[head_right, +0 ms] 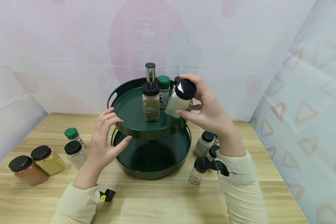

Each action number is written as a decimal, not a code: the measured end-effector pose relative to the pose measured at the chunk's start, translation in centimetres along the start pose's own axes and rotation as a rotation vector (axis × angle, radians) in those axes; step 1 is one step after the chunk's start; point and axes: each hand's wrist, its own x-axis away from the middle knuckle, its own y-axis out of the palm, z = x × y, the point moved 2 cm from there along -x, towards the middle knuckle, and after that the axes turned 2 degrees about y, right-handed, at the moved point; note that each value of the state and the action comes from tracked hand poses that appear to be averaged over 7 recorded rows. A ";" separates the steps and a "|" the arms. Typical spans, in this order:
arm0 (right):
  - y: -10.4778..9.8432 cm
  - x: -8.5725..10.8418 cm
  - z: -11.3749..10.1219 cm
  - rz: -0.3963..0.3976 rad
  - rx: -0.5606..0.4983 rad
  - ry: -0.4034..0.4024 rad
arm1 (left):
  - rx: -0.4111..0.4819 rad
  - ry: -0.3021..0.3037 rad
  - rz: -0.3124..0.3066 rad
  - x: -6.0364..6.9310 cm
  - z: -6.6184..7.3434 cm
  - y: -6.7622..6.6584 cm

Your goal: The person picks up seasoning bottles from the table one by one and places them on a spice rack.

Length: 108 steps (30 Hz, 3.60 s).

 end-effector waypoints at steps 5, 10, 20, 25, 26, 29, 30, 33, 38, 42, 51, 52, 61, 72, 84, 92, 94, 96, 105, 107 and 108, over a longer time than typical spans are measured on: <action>0.3 0.1 0.3 -0.013 0.002 0.020 | 0.004 0.000 0.000 -0.1 0.1 0.1; 0.6 0.2 0.7 -0.028 0.010 0.025 | 0.005 0.010 0.006 -0.2 0.1 0.1; 0.8 0.0 1.1 -0.060 0.042 0.051 | 0.007 0.017 0.009 -0.3 0.2 0.1; 0.8 -0.1 1.3 -0.078 0.064 0.092 | 0.012 0.028 0.011 -0.4 0.3 0.1; 0.9 -0.1 1.3 -0.082 0.066 0.099 | 0.012 0.028 0.011 -0.4 0.3 0.1; 0.9 -0.1 1.5 -0.092 0.072 0.116 | 0.014 0.027 0.011 -0.4 0.3 0.1; 0.9 -0.1 1.5 -0.095 0.076 0.120 | 0.014 0.027 0.011 -0.4 0.3 0.1; 1.0 -0.1 1.6 -0.103 0.090 0.126 | 0.014 0.025 0.010 -0.4 0.3 0.1; 1.1 -0.2 1.7 -0.112 0.098 0.127 | 0.011 0.025 0.009 -0.5 0.3 0.0; 1.1 -0.1 1.7 -0.120 0.107 0.130 | 0.009 0.020 0.006 -0.5 0.3 -0.1; 1.1 -0.1 1.8 -0.140 0.138 0.142 | 0.012 0.009 0.000 -0.4 0.3 -0.1; 1.1 -0.1 1.8 -0.143 0.140 0.144 | 0.011 0.008 -0.001 -0.4 0.3 0.0; 1.1 0.3 1.9 -0.145 0.144 0.165 | 0.015 0.019 -0.006 -0.4 0.5 0.1; 1.4 0.1 2.1 -0.160 0.142 0.237 | 0.016 0.019 -0.001 -0.3 0.5 0.0; 1.2 0.4 2.3 -0.161 0.111 0.265 | 0.009 0.006 -0.007 -0.2 0.3 0.2; 0.2 1.3 2.1 -0.063 0.074 0.199 | 0.008 0.002 -0.007 -0.1 0.0 0.2; -0.2 1.6 2.0 -0.045 0.076 0.194 | 0.007 0.000 -0.005 -0.1 -0.1 0.2; -0.6 1.9 2.0 -0.029 0.086 0.197 | 0.004 -0.003 -0.005 0.0 -0.2 0.1; -3.0 4.4 2.5 0.099 0.039 0.202 | 0.002 0.018 0.003 -0.2 -0.2 -0.1; -3.5 5.0 2.7 0.125 0.024 0.203 | 0.001 0.018 0.005 -0.3 -0.2 -0.2; -3.8 5.4 2.8 0.136 0.022 0.205 | 0.000 0.018 0.006 -0.3 -0.1 -0.2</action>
